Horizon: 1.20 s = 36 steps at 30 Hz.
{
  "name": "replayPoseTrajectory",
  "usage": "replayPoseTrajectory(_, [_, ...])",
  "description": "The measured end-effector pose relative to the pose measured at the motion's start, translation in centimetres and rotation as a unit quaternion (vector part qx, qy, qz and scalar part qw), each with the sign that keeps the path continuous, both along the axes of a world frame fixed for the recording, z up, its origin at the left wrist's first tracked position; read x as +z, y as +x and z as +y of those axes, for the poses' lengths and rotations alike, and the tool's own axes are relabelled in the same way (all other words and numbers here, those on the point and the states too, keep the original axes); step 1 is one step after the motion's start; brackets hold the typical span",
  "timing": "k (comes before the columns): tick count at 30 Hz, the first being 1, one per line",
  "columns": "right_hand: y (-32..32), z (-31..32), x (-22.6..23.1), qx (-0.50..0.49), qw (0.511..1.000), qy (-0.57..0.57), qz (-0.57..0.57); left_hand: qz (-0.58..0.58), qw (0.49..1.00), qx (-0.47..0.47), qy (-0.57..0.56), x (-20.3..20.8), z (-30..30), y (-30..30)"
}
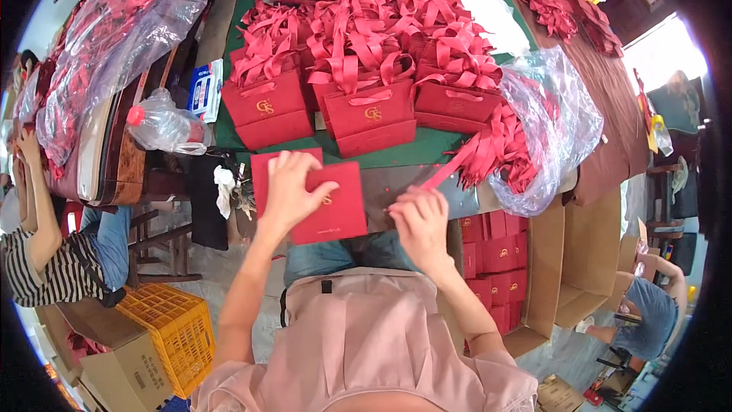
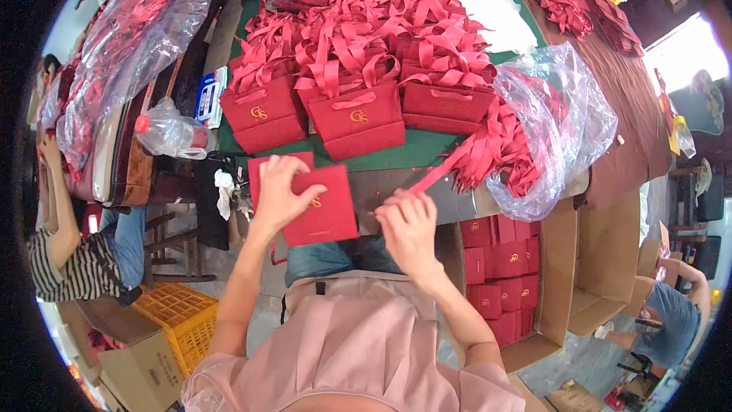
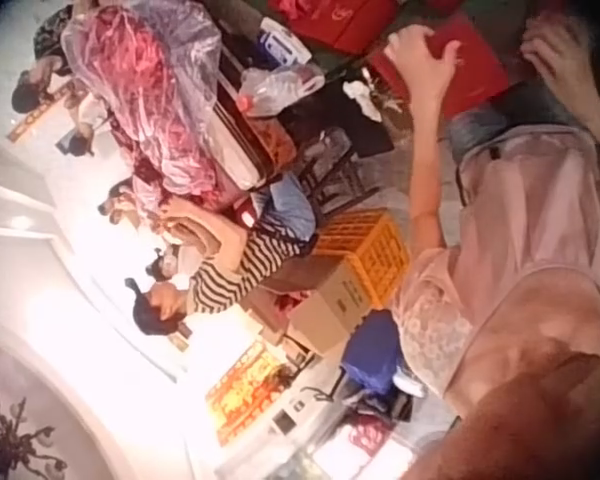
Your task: The person attaches ribbon handles to paper gift bags by threading ribbons into the bags and securing them by hand.
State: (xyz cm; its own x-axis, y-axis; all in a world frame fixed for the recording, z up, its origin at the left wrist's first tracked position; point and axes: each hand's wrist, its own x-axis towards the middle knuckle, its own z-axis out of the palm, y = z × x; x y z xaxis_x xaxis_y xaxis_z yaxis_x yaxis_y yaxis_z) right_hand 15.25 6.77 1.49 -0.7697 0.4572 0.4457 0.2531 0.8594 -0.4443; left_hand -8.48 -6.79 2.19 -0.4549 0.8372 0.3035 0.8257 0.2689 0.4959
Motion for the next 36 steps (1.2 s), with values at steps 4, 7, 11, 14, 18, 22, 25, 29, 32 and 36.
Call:
replayPoseTrajectory(4, [-0.1, -3.6, 0.6, 0.035, 0.982, -0.188, -0.008, -0.037, 0.999, -0.022, 0.009, -0.6, 1.8, 3.4])
replayPoseTrajectory(7, [-0.7, -3.8, 0.3, 0.001, 0.979, -0.201, 0.023, -0.053, 0.997, -0.054, 0.009, -0.9, 2.8, 4.9])
replayPoseTrajectory(11, [-1.6, -2.0, -0.4, -0.073, 0.974, -0.206, 0.05, -0.101, 0.993, -0.062, -0.016, -0.8, 3.4, 6.1])
replayPoseTrajectory(14, [-2.0, -1.5, -0.4, -0.095, 0.972, -0.21, 0.034, -0.143, 0.988, -0.066, -0.007, -0.9, 3.6, 6.5])
replayPoseTrajectory(18, [-2.3, -1.2, -0.6, -0.106, 0.965, -0.235, 0.043, -0.146, 0.988, -0.044, -0.007, -0.7, 3.8, 7.1])
replayPoseTrajectory(22, [-2.7, -0.7, -0.2, -0.121, 0.959, -0.255, 0.0, -0.091, 0.995, -0.018, 0.023, -0.6, 3.9, 8.3])
replayPoseTrajectory(25, [-3.0, -0.5, -0.1, -0.13, 0.956, -0.264, -0.009, -0.038, 0.998, -0.015, 0.049, -0.9, 4.1, 9.3])
replayPoseTrajectory(29, [-3.0, -0.2, 0.2, -0.119, 0.96, -0.255, 0.008, -0.08, 0.995, -0.013, 0.05, -0.5, 4.3, 9.0])
replayPoseTrajectory(32, [-2.6, 0.1, 0.5, -0.098, 0.965, -0.243, -0.005, -0.111, 0.992, -0.041, 0.04, -1.2, 4.1, 8.4])
replayPoseTrajectory(36, [-2.0, 1.1, 0.2, -0.08, 0.968, -0.235, 0.041, -0.134, 0.988, -0.075, 0.018, -1.5, 3.9, 8.2])
